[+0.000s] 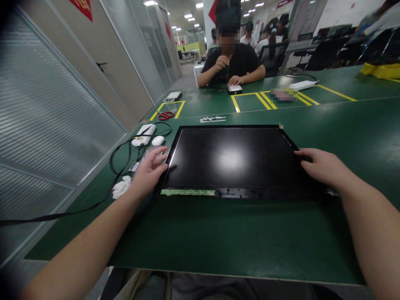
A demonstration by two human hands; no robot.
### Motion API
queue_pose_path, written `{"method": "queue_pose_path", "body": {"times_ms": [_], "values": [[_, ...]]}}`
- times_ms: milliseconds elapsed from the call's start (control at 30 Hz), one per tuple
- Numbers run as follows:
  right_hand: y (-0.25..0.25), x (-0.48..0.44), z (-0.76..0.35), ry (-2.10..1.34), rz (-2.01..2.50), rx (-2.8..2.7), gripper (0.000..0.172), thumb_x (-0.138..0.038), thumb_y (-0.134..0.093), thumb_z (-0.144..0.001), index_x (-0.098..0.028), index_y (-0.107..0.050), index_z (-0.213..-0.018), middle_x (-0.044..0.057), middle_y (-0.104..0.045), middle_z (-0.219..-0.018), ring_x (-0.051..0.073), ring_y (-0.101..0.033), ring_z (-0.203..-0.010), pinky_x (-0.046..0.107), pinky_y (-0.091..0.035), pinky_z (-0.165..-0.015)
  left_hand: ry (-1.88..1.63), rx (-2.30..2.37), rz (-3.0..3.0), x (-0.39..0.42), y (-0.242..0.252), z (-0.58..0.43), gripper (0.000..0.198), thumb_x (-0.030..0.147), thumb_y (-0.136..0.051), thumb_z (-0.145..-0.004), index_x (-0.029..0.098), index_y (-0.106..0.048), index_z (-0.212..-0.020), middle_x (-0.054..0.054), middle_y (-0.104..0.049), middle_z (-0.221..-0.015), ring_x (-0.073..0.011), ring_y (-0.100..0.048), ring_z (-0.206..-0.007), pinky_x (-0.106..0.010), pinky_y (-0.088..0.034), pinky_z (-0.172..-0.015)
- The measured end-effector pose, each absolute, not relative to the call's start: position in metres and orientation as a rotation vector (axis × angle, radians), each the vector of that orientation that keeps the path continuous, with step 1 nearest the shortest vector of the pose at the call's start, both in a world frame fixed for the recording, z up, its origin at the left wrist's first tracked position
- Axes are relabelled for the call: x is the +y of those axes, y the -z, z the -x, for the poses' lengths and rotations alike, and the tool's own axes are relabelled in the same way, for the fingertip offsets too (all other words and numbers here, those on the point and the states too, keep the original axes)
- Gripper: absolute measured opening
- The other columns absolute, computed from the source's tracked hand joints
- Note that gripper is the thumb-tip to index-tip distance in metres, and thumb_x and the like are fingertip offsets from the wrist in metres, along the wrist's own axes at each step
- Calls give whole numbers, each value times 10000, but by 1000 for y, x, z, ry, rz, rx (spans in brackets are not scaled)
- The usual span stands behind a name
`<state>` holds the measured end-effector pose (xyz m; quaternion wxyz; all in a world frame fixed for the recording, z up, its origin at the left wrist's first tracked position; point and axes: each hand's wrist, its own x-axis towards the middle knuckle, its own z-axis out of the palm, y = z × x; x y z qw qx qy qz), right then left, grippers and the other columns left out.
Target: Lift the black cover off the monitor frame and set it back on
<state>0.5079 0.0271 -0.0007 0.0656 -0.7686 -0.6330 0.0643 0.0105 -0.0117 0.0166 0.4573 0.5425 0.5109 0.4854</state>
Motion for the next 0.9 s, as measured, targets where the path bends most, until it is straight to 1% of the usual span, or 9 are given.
{"method": "queue_pose_path", "body": {"times_ms": [33,100,200,367,500,567,733,833,900], "values": [[1,27,-508,-190,2324,-1911,542,-299,-463,-746,-199,-697,-1224,99,-671,-1308,323,-643,-1161,474,-504,-1010,-1249,1246,-1210,-13,-20,-13,581,125,-661,-716,225,-531,-1274,-102,-677,-1271,-246,-712,-967,-356,-596,-769],[0,27,-506,-201,2356,-1897,557,-296,-456,-749,-188,-686,-1244,104,-654,-1335,322,-631,-1182,470,-489,-1029,-1302,1257,-1021,-14,-25,-17,558,83,-707,-646,225,-573,-1169,-87,-670,-1271,-199,-713,-823,-281,-576,-628],[-2,27,-504,-235,2399,-1879,580,-305,-443,-759,-168,-668,-1275,116,-627,-1373,327,-609,-1217,470,-468,-1052,-1331,1271,-828,-15,-28,-21,518,28,-700,-593,203,-594,-1068,-86,-655,-1277,-143,-681,-697,-229,-530,-524],[1,28,-505,-195,2366,-1898,578,-298,-445,-743,-172,-670,-1260,118,-645,-1345,333,-622,-1196,487,-497,-1016,-1376,1206,-592,-13,-27,-28,521,-31,-613,-581,180,-561,-1055,-84,-689,-1186,-157,-711,-791,-203,-548,-570],[1,28,-505,-197,2381,-1900,580,-299,-434,-750,-168,-663,-1267,120,-639,-1353,324,-621,-1200,467,-501,-1018,-1347,1203,-515,-14,-29,-33,539,-29,-596,-621,189,-540,-1111,-47,-724,-1058,-141,-697,-666,-213,-537,-515],[-1,28,-504,-226,2411,-1896,593,-307,-427,-760,-157,-649,-1289,130,-627,-1367,328,-617,-1205,466,-501,-1018,-1325,1219,-511,-15,-29,-34,576,-26,-621,-638,195,-536,-1163,-37,-732,-1021,-141,-693,-630,-219,-533,-499],[-2,28,-503,-242,2442,-1889,612,-307,-413,-763,-143,-633,-1310,143,-626,-1363,332,-622,-1193,472,-499,-1019,-1315,1175,-568,-16,-25,-31,681,57,-752,-679,233,-518,-1294,-26,-748,-1008,-169,-728,-692,-224,-546,-514],[2,29,-507,-191,2379,-1915,581,-311,-427,-742,-157,-663,-1250,144,-661,-1308,343,-644,-1150,502,-513,-994,-1293,1172,-610,-14,-20,-28,662,126,-810,-685,206,-555,-1290,-34,-759,-939,-173,-728,-699,-215,-534,-510],[5,29,-509,-173,2327,-1931,568,-318,-432,-731,-169,-672,-1223,133,-672,-1291,342,-648,-1143,511,-515,-989,-1269,1183,-651,-14,-16,-28,631,164,-834,-682,174,-596,-1266,-47,-767,-904,-181,-729,-723,-223,-546,-545]]}}
